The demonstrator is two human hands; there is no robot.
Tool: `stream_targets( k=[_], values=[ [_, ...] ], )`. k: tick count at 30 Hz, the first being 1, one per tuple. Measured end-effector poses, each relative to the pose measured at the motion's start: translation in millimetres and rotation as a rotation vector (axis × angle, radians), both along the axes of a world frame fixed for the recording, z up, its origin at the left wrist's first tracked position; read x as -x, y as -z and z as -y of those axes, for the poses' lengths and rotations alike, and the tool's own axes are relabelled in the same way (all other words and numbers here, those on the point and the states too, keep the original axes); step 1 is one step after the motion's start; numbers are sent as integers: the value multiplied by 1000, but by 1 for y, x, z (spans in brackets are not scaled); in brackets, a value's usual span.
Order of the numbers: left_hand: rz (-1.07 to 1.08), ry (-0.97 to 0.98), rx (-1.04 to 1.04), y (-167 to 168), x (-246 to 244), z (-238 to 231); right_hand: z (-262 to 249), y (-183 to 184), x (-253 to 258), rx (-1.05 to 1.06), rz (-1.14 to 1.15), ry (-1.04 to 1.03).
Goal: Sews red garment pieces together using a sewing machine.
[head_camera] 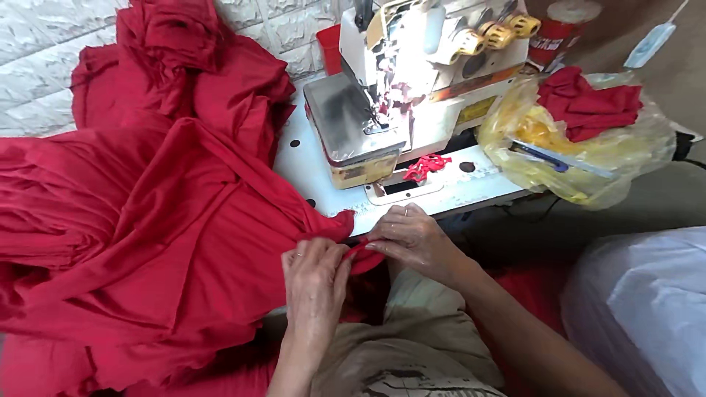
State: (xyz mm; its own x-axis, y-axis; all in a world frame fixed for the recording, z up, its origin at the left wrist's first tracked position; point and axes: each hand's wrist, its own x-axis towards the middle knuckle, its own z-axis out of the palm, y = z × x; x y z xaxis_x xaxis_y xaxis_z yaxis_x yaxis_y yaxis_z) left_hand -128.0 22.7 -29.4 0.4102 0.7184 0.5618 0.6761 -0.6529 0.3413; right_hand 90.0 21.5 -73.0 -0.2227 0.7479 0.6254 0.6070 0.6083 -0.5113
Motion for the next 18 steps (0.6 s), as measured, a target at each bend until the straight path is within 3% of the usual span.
stream_targets(
  k=[5,12,18],
  values=[
    [-137,-13,24,4,9,-27,-31,-3,0,-81,107,-132],
    [-245,71,25,13,14,-40,-55,-4,-4,-8,172,-333],
    [-143,215,100,9,24,-45,-59,-6,-6,71,69,-478]
  ],
)
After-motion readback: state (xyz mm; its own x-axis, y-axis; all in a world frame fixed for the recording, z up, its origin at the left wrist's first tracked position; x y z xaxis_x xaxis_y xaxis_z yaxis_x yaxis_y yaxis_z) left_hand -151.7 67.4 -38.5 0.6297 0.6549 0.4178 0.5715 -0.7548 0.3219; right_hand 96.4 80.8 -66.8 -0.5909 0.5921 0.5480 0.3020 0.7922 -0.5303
